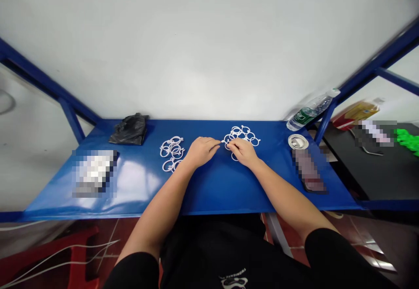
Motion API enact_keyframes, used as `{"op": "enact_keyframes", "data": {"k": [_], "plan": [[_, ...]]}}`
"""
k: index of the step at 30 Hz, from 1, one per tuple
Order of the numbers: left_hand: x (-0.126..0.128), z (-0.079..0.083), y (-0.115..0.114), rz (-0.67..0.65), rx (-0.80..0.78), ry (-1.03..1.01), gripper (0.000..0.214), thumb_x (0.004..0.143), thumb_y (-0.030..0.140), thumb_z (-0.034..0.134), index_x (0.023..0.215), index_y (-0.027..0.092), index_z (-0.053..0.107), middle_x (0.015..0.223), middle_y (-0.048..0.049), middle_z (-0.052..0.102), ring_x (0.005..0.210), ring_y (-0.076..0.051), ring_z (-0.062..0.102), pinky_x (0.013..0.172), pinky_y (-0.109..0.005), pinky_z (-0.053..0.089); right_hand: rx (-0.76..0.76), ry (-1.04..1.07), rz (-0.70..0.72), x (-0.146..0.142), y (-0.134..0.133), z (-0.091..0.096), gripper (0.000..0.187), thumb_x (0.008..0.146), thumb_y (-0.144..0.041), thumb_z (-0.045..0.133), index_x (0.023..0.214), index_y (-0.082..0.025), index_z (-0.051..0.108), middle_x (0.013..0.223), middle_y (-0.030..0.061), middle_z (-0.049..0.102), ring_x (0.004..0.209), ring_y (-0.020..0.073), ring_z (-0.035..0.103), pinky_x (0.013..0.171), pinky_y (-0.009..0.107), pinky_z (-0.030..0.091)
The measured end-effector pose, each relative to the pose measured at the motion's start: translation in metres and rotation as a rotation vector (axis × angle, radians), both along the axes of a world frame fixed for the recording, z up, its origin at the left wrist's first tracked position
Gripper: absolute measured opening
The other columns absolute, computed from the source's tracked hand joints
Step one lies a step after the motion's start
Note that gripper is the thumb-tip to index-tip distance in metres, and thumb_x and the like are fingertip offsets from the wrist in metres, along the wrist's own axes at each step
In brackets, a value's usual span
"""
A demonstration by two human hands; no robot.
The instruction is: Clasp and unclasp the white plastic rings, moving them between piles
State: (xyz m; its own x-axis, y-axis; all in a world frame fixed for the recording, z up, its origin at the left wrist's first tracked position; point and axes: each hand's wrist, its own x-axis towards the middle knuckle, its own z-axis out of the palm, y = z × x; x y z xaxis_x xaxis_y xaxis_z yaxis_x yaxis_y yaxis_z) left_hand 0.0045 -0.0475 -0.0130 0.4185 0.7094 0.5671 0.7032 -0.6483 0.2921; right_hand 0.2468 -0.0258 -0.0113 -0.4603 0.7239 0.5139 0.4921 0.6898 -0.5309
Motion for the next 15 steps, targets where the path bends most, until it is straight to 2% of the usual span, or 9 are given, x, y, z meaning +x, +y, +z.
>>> {"op": "enact_keyframes", "data": {"k": [4, 7, 10, 13, 15], "plan": [[-0.027, 0.007, 0.007, 0.185, -0.059, -0.013, 0.022, 0.102, 0.033, 0.064, 0.114, 0.022, 0.078, 0.110, -0.0101, 0.081, 0.101, -0.027, 0.075, 0.093, -0.043, 0.054, -0.025, 0.059, -0.106, 0.008, 0.005, 0.004, 0.037, 0.107, -0.047, 0.054, 0.087, -0.025, 0.076, 0.083, 0.0030, 0.078, 0.076, 0.0199, 0.072, 0.070, 0.031, 0.052], [-0.054, 0.015, 0.009, 0.411, -0.130, -0.023, 0.024, 0.100, 0.034, 0.063, 0.115, 0.022, 0.079, 0.120, -0.0131, 0.079, 0.113, -0.033, 0.070, 0.104, -0.050, 0.049, -0.016, 0.121, -0.196, 0.013, 0.009, 0.005, 0.033, 0.103, -0.046, 0.060, 0.089, -0.025, 0.080, 0.079, 0.0023, 0.079, 0.072, 0.0199, 0.073, 0.069, 0.031, 0.054], [-0.083, 0.018, 0.007, 0.652, -0.243, -0.023, 0.030, 0.098, 0.039, 0.064, 0.120, 0.022, 0.077, 0.131, -0.0163, 0.074, 0.123, -0.039, 0.064, 0.108, -0.055, 0.045, -0.013, 0.204, -0.281, 0.015, 0.009, 0.003, 0.029, 0.099, -0.048, 0.066, 0.100, -0.025, 0.083, 0.067, -0.0001, 0.074, 0.060, 0.0186, 0.069, 0.063, 0.031, 0.054], [-0.106, 0.012, 0.006, 0.814, -0.374, 0.008, 0.040, 0.097, 0.050, 0.062, 0.122, 0.022, 0.076, 0.136, -0.0194, 0.070, 0.127, -0.044, 0.059, 0.109, -0.063, 0.041, -0.018, 0.238, -0.269, 0.013, 0.006, 0.002, 0.030, 0.099, -0.048, 0.065, 0.107, -0.025, 0.084, 0.060, -0.0015, 0.071, 0.053, 0.0176, 0.066, 0.060, 0.031, 0.055], [-0.114, 0.007, 0.007, 0.856, -0.450, 0.042, 0.041, 0.095, 0.053, 0.064, 0.119, 0.022, 0.077, 0.136, -0.0205, 0.070, 0.128, -0.047, 0.057, 0.110, -0.068, 0.037, -0.013, 0.202, -0.205, 0.011, 0.002, 0.002, 0.029, 0.100, -0.046, 0.063, 0.103, -0.026, 0.084, 0.068, 0.0002, 0.077, 0.058, 0.0183, 0.070, 0.063, 0.031, 0.057]]}}
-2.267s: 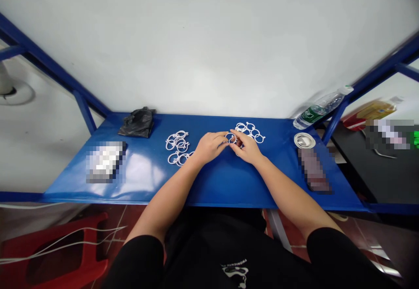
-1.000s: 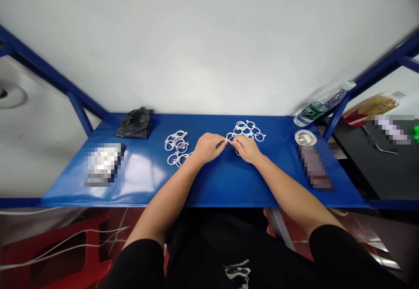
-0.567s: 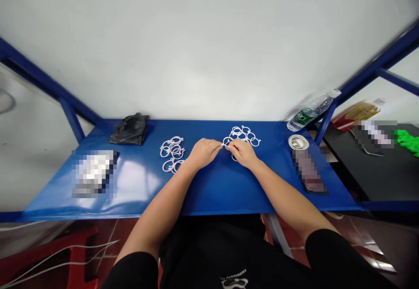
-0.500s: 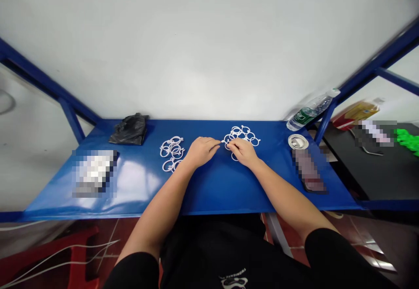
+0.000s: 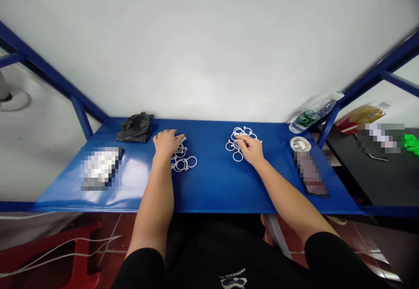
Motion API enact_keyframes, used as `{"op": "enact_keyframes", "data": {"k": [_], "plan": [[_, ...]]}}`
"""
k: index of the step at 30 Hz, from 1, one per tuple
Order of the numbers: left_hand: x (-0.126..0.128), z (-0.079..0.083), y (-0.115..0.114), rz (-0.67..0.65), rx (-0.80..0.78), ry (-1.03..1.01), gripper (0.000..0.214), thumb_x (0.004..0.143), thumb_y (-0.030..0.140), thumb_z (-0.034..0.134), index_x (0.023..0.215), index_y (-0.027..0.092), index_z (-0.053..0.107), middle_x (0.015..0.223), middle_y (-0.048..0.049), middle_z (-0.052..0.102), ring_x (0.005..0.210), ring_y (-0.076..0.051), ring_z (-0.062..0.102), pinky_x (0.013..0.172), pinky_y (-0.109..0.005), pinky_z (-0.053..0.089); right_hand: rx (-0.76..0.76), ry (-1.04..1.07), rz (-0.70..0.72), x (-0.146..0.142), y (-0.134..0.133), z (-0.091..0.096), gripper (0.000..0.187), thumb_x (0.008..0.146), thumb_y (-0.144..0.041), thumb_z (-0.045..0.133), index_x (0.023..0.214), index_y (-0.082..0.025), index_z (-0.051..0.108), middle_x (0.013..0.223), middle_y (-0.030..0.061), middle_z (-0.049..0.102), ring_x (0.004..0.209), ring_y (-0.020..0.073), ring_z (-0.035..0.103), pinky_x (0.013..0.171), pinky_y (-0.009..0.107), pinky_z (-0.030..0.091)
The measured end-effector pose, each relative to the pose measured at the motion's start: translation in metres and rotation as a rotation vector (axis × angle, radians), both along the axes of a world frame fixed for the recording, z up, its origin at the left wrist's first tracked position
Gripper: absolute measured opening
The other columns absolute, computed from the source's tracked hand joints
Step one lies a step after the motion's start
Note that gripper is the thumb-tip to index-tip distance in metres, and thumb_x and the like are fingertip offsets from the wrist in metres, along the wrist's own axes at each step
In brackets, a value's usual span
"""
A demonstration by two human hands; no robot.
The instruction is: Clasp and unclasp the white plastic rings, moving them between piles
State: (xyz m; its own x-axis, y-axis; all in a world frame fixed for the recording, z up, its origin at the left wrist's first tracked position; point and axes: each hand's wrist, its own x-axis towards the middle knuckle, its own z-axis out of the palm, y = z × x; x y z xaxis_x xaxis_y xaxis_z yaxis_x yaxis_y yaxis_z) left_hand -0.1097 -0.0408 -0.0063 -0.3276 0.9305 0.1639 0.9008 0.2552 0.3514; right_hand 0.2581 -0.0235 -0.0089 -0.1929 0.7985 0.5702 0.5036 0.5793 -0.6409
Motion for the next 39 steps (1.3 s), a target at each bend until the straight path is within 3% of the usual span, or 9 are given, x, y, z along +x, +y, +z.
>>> {"op": "enact_keyframes", "data": {"k": [5, 9, 13, 16, 20, 23, 25, 31, 39], "plan": [[0.002, -0.003, 0.002, 0.000, -0.076, 0.014, 0.028, 0.091, 0.046, 0.066, 0.102, 0.024, 0.080, 0.131, -0.0181, 0.072, 0.124, -0.046, 0.060, 0.114, -0.074, 0.027, 0.039, -0.107, 0.128, -0.004, -0.005, 0.002, 0.029, 0.102, -0.042, 0.061, 0.090, -0.026, 0.083, 0.087, 0.0033, 0.083, 0.077, 0.0215, 0.078, 0.070, 0.033, 0.059], [0.010, 0.007, -0.002, -0.003, -0.014, 0.016, 0.021, 0.093, 0.033, 0.061, 0.092, 0.023, 0.079, 0.119, -0.0160, 0.076, 0.115, -0.041, 0.065, 0.112, -0.070, 0.030, 0.039, -0.122, 0.134, -0.004, -0.004, 0.001, 0.032, 0.103, -0.044, 0.059, 0.088, -0.027, 0.082, 0.087, 0.0037, 0.083, 0.077, 0.0221, 0.078, 0.069, 0.034, 0.059], [0.017, 0.018, -0.003, 0.011, 0.093, -0.039, 0.022, 0.097, 0.034, 0.058, 0.094, 0.023, 0.077, 0.109, -0.0123, 0.078, 0.110, -0.036, 0.068, 0.112, -0.063, 0.033, 0.026, -0.133, 0.147, -0.006, -0.002, -0.002, 0.032, 0.103, -0.043, 0.060, 0.088, -0.026, 0.082, 0.088, 0.0040, 0.083, 0.079, 0.0221, 0.078, 0.069, 0.034, 0.059], [0.033, 0.021, -0.001, -0.021, 0.225, -0.312, 0.022, 0.098, 0.038, 0.059, 0.097, 0.023, 0.075, 0.093, -0.0063, 0.078, 0.096, -0.028, 0.071, 0.100, -0.048, 0.048, 0.019, -0.136, 0.157, -0.009, -0.003, -0.004, 0.028, 0.103, -0.041, 0.060, 0.091, -0.027, 0.081, 0.086, 0.0030, 0.082, 0.077, 0.0211, 0.077, 0.070, 0.033, 0.059], [0.085, 0.012, -0.002, -0.245, 0.281, -0.839, 0.027, 0.091, 0.047, 0.069, 0.090, 0.019, 0.072, 0.076, -0.0025, 0.072, 0.069, -0.018, 0.066, 0.068, -0.031, 0.051, -0.006, -0.134, 0.217, -0.015, -0.009, -0.007, 0.025, 0.101, -0.041, 0.064, 0.117, -0.027, 0.078, 0.077, 0.0000, 0.078, 0.066, 0.0169, 0.072, 0.067, 0.030, 0.057], [0.126, 0.004, -0.011, -0.498, 0.203, -1.117, 0.033, 0.086, 0.049, 0.078, 0.095, 0.018, 0.072, 0.080, -0.0036, 0.076, 0.072, -0.017, 0.070, 0.069, -0.030, 0.055, -0.036, -0.169, 0.327, -0.017, -0.014, -0.005, 0.047, 0.098, -0.040, 0.068, 0.143, -0.028, 0.064, 0.083, -0.0012, 0.079, 0.063, 0.0149, 0.070, 0.063, 0.028, 0.055], [0.142, 0.001, -0.017, -0.575, 0.128, -1.254, 0.039, 0.087, 0.049, 0.079, 0.108, 0.017, 0.069, 0.090, -0.0068, 0.080, 0.079, -0.018, 0.074, 0.072, -0.031, 0.058, -0.048, -0.178, 0.355, -0.017, -0.015, -0.004, 0.056, 0.098, -0.041, 0.069, 0.151, -0.029, 0.056, 0.085, -0.0013, 0.079, 0.063, 0.0152, 0.070, 0.063, 0.028, 0.056], [0.143, 0.002, -0.022, -0.621, 0.060, -1.398, 0.043, 0.090, 0.043, 0.079, 0.122, 0.018, 0.065, 0.118, -0.0143, 0.080, 0.101, -0.024, 0.079, 0.087, -0.038, 0.062, 0.000, -0.148, 0.259, -0.015, -0.011, -0.008, 0.039, 0.101, -0.038, 0.063, 0.138, -0.026, 0.067, 0.082, 0.0002, 0.079, 0.064, 0.0154, 0.071, 0.064, 0.028, 0.055], [0.150, 0.006, -0.028, -0.646, -0.003, -1.377, 0.039, 0.081, 0.038, 0.088, 0.108, 0.016, 0.072, 0.104, -0.0101, 0.082, 0.092, -0.022, 0.080, 0.089, -0.037, 0.063, 0.110, -0.100, 0.163, -0.016, -0.012, -0.004, 0.023, 0.104, -0.036, 0.063, 0.114, -0.026, 0.080, 0.095, 0.0037, 0.083, 0.073, 0.0163, 0.076, 0.072, 0.028, 0.059]]}}
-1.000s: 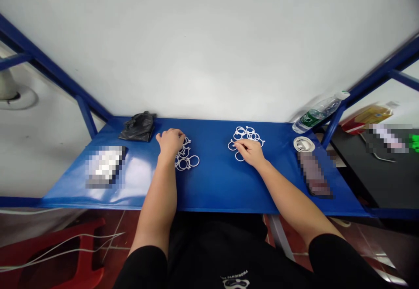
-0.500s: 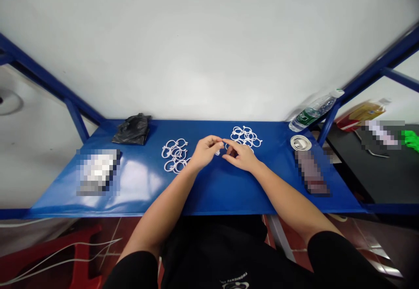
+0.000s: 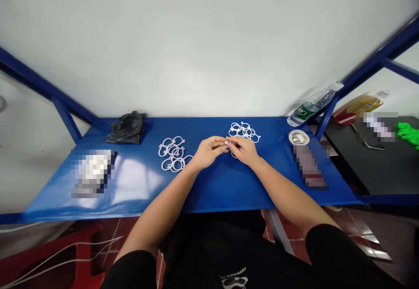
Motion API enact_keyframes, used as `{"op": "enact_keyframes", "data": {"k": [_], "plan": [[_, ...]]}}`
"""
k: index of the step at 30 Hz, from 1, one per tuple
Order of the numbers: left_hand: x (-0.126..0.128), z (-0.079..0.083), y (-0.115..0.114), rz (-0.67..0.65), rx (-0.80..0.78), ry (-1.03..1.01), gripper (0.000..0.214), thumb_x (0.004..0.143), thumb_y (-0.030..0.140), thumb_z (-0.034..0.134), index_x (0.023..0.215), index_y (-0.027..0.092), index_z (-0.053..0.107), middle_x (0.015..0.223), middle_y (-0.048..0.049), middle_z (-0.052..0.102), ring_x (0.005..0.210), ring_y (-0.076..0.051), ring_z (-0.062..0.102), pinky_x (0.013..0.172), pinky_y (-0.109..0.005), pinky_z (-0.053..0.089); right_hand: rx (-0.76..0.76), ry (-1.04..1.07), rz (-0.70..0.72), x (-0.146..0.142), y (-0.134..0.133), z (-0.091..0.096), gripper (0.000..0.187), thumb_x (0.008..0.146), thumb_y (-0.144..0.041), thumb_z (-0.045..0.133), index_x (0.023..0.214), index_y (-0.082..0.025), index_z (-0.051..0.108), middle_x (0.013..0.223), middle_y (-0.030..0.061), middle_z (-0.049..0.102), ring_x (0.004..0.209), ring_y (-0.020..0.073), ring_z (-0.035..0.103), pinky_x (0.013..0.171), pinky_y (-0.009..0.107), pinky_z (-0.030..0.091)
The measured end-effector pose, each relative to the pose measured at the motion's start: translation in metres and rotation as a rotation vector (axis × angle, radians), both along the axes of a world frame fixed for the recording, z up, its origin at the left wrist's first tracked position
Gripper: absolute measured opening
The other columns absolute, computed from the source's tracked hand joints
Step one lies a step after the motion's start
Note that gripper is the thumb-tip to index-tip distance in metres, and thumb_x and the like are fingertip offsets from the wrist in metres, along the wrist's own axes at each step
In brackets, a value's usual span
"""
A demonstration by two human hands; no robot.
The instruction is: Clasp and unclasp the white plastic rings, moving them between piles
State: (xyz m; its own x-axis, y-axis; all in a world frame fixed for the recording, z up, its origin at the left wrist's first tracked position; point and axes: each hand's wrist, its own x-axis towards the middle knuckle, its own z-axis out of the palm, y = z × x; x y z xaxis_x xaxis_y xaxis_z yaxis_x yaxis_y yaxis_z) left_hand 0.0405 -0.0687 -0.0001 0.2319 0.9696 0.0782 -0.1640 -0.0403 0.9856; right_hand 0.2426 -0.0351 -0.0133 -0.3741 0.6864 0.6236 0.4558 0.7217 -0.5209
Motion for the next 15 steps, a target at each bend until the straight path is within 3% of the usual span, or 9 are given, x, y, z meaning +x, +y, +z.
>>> {"op": "enact_keyframes", "data": {"k": [8, 15], "plan": [[0.0004, -0.0016, -0.0013, 0.125, 0.110, 0.212, 0.028, 0.089, 0.042, 0.077, 0.102, 0.017, 0.073, 0.089, -0.0059, 0.081, 0.078, -0.018, 0.077, 0.076, -0.030, 0.062, -0.042, -0.039, 0.037, 0.0001, 0.0006, 0.0016, 0.022, 0.105, -0.034, 0.061, 0.107, -0.027, 0.081, 0.096, 0.0035, 0.083, 0.080, 0.0183, 0.077, 0.074, 0.030, 0.058], [-0.0010, -0.0055, 0.0014, 0.111, 0.189, 0.269, 0.027, 0.094, 0.044, 0.072, 0.097, 0.017, 0.077, 0.078, -0.0034, 0.078, 0.070, -0.016, 0.074, 0.071, -0.028, 0.059, -0.191, 0.051, 0.081, -0.0005, -0.0018, 0.0010, 0.024, 0.104, -0.040, 0.063, 0.092, -0.024, 0.076, 0.075, 0.0007, 0.076, 0.064, 0.0156, 0.069, 0.063, 0.028, 0.053]]}}
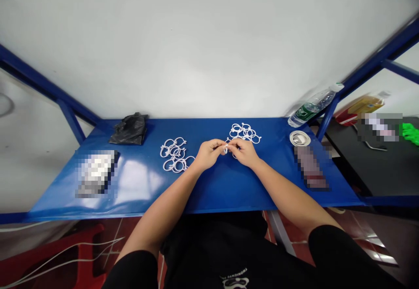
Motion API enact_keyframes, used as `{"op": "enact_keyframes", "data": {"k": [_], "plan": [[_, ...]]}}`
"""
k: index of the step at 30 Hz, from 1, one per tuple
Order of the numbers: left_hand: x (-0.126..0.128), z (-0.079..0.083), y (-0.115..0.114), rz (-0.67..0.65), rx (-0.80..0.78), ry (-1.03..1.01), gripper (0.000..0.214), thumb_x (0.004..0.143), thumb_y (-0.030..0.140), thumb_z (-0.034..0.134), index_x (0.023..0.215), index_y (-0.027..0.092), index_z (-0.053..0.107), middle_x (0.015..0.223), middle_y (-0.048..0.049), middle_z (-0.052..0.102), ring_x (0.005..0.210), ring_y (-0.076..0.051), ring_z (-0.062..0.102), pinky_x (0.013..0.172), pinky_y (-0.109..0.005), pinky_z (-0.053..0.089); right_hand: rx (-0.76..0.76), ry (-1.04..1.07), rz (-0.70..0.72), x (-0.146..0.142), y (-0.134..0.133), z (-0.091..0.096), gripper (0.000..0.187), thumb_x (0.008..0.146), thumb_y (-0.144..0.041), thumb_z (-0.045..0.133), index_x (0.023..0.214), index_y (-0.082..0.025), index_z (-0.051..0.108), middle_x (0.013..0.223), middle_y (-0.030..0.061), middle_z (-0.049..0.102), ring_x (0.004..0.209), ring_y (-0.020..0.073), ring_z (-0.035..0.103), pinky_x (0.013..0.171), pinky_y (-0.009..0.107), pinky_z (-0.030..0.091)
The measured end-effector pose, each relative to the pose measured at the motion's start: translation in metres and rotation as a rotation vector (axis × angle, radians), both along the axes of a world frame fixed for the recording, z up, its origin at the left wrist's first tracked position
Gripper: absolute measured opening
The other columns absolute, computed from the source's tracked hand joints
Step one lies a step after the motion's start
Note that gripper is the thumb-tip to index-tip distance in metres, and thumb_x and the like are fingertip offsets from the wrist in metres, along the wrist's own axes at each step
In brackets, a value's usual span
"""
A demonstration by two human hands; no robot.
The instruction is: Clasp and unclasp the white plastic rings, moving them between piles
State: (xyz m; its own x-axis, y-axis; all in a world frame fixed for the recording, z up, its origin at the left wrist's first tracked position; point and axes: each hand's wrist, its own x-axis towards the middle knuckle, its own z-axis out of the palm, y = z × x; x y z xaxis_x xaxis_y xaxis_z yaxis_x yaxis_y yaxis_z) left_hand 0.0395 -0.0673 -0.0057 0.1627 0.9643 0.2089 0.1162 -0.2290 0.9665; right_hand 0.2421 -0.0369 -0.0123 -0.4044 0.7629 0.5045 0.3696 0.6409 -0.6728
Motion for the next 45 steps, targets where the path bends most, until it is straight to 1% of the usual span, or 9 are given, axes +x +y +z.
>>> {"op": "enact_keyframes", "data": {"k": [5, 10, 16, 20, 23, 27, 34, 40, 45], "plan": [[0.002, -0.003, 0.003, 0.063, 0.105, 0.003, 0.026, 0.094, 0.045, 0.073, 0.095, 0.020, 0.079, 0.089, -0.0053, 0.079, 0.081, -0.017, 0.074, 0.077, -0.029, 0.060, -0.049, 0.097, -0.040, -0.003, 0.000, -0.002, 0.025, 0.101, -0.046, 0.065, 0.099, -0.024, 0.076, 0.067, -0.0017, 0.071, 0.056, 0.0143, 0.064, 0.058, 0.027, 0.052], [0.004, -0.007, 0.003, 0.126, 0.190, 0.080, 0.021, 0.095, 0.040, 0.073, 0.103, 0.020, 0.077, 0.094, -0.0054, 0.079, 0.083, -0.017, 0.074, 0.079, -0.030, 0.060, 0.054, 0.005, -0.045, -0.002, 0.001, 0.002, 0.023, 0.103, -0.041, 0.063, 0.104, -0.026, 0.080, 0.081, 0.0015, 0.079, 0.067, 0.0166, 0.073, 0.068, 0.029, 0.058], [-0.039, 0.010, 0.014, 0.286, 0.324, 0.684, 0.020, 0.097, 0.034, 0.072, 0.112, 0.023, 0.078, 0.116, -0.0093, 0.078, 0.110, -0.027, 0.070, 0.104, -0.045, 0.052, 0.300, 0.069, -0.319, 0.014, 0.010, 0.007, 0.018, 0.095, -0.039, 0.072, 0.088, -0.024, 0.079, 0.069, 0.0010, 0.076, 0.058, 0.0168, 0.069, 0.062, 0.030, 0.056], [-0.091, 0.019, 0.019, 0.549, 0.076, 1.059, 0.034, 0.095, 0.039, 0.070, 0.126, 0.023, 0.075, 0.141, -0.0147, 0.068, 0.134, -0.038, 0.057, 0.114, -0.056, 0.041, 0.293, 0.159, -0.494, 0.021, 0.014, 0.012, 0.023, 0.089, -0.043, 0.076, 0.078, -0.023, 0.072, 0.063, -0.0005, 0.070, 0.054, 0.0160, 0.065, 0.057, 0.029, 0.053], [-0.119, 0.017, 0.020, 0.543, -0.149, 1.202, 0.041, 0.092, 0.045, 0.071, 0.127, 0.024, 0.075, 0.145, -0.0163, 0.065, 0.138, -0.043, 0.053, 0.117, -0.060, 0.037, 0.250, 0.163, -0.510, 0.021, 0.013, 0.014, 0.025, 0.091, -0.042, 0.072, 0.075, -0.023, 0.069, 0.064, 0.0000, 0.070, 0.056, 0.0161, 0.064, 0.057, 0.029, 0.053], [-0.130, 0.015, 0.022, 0.479, -0.308, 1.219, 0.035, 0.095, 0.048, 0.062, 0.119, 0.026, 0.077, 0.136, -0.0142, 0.070, 0.128, -0.040, 0.061, 0.112, -0.059, 0.041, 0.263, 0.108, -0.374, 0.016, 0.009, 0.013, 0.022, 0.093, -0.037, 0.068, 0.077, -0.023, 0.072, 0.066, 0.0000, 0.072, 0.056, 0.0154, 0.065, 0.058, 0.028, 0.052], [-0.130, 0.014, 0.023, 0.461, -0.246, 1.174, 0.034, 0.094, 0.051, 0.063, 0.109, 0.027, 0.080, 0.129, -0.0147, 0.074, 0.121, -0.040, 0.065, 0.106, -0.058, 0.046, 0.248, 0.037, -0.236, 0.011, 0.006, 0.008, 0.024, 0.096, -0.035, 0.067, 0.075, -0.025, 0.073, 0.064, -0.0001, 0.071, 0.055, 0.0160, 0.065, 0.057, 0.030, 0.052], [-0.133, 0.014, 0.022, 0.490, -0.223, 1.167, 0.021, 0.093, 0.037, 0.064, 0.097, 0.026, 0.080, 0.124, -0.0135, 0.076, 0.118, -0.039, 0.067, 0.103, -0.054, 0.047, 0.217, 0.014, -0.212, 0.010, 0.007, 0.004, 0.024, 0.096, -0.036, 0.066, 0.077, -0.025, 0.073, 0.067, 0.0009, 0.074, 0.057, 0.0171, 0.067, 0.058, 0.031, 0.053], [-0.128, 0.024, 0.022, 0.558, -0.176, 1.116, 0.029, 0.101, 0.039, 0.054, 0.107, 0.023, 0.077, 0.113, -0.0122, 0.079, 0.114, -0.035, 0.070, 0.104, -0.050, 0.046, 0.194, -0.018, -0.186, 0.008, 0.007, 0.003, 0.024, 0.097, -0.037, 0.065, 0.078, -0.025, 0.074, 0.069, 0.0009, 0.075, 0.058, 0.0167, 0.068, 0.059, 0.030, 0.053]]}}
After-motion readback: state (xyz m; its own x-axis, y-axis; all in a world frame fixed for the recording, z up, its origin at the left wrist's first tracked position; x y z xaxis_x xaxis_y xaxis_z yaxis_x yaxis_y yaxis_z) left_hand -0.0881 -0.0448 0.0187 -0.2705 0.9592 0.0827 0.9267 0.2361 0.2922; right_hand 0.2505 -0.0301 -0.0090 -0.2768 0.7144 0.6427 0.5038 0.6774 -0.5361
